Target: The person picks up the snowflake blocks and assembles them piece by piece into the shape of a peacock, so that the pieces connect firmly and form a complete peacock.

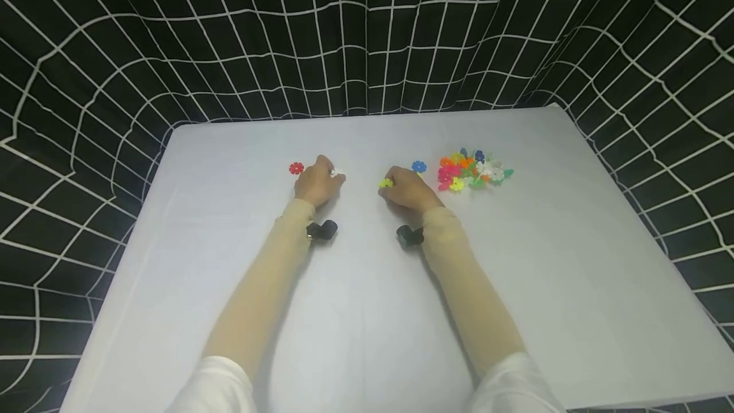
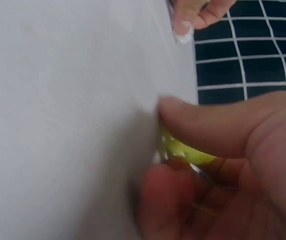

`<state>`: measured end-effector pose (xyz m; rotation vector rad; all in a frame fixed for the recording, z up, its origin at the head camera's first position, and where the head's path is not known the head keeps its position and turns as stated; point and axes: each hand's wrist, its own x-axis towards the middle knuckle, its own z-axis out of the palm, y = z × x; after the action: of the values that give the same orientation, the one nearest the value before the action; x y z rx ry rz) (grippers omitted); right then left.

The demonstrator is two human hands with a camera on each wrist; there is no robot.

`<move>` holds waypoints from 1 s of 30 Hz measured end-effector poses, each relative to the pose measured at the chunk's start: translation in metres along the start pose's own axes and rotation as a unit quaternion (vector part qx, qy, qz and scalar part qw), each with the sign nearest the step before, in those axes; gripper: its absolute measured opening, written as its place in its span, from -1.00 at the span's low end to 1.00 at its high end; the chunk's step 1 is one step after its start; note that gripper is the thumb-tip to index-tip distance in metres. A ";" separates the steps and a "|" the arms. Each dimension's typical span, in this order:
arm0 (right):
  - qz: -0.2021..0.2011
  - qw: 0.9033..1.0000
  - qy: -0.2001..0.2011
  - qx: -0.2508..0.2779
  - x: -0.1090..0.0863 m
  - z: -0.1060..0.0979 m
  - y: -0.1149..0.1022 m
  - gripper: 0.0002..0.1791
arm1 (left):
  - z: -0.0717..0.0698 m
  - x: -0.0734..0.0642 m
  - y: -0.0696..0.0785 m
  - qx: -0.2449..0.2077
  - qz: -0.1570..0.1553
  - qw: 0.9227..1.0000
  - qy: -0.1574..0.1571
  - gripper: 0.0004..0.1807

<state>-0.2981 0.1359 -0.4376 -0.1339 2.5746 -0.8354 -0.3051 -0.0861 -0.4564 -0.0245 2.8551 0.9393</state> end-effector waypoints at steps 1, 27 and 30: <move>-0.004 1.000 -0.004 0.001 0.000 -0.001 -0.002 -0.57 | -0.002 -0.001 -0.002 -0.022 0.002 1.000 -0.004 -0.62; -0.223 0.966 0.117 0.066 -0.024 0.033 -0.030 -0.79 | 0.023 -0.040 -0.024 -0.497 0.041 0.850 -0.170 -0.64; -0.254 0.953 0.159 0.032 -0.020 0.032 -0.037 -0.80 | 0.017 -0.035 -0.022 -0.495 0.043 0.852 -0.165 -0.63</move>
<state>-0.2679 0.0929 -0.4324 -0.7217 2.8514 -1.2050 -0.2675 -0.0950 -0.4782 0.1451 1.7969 2.0695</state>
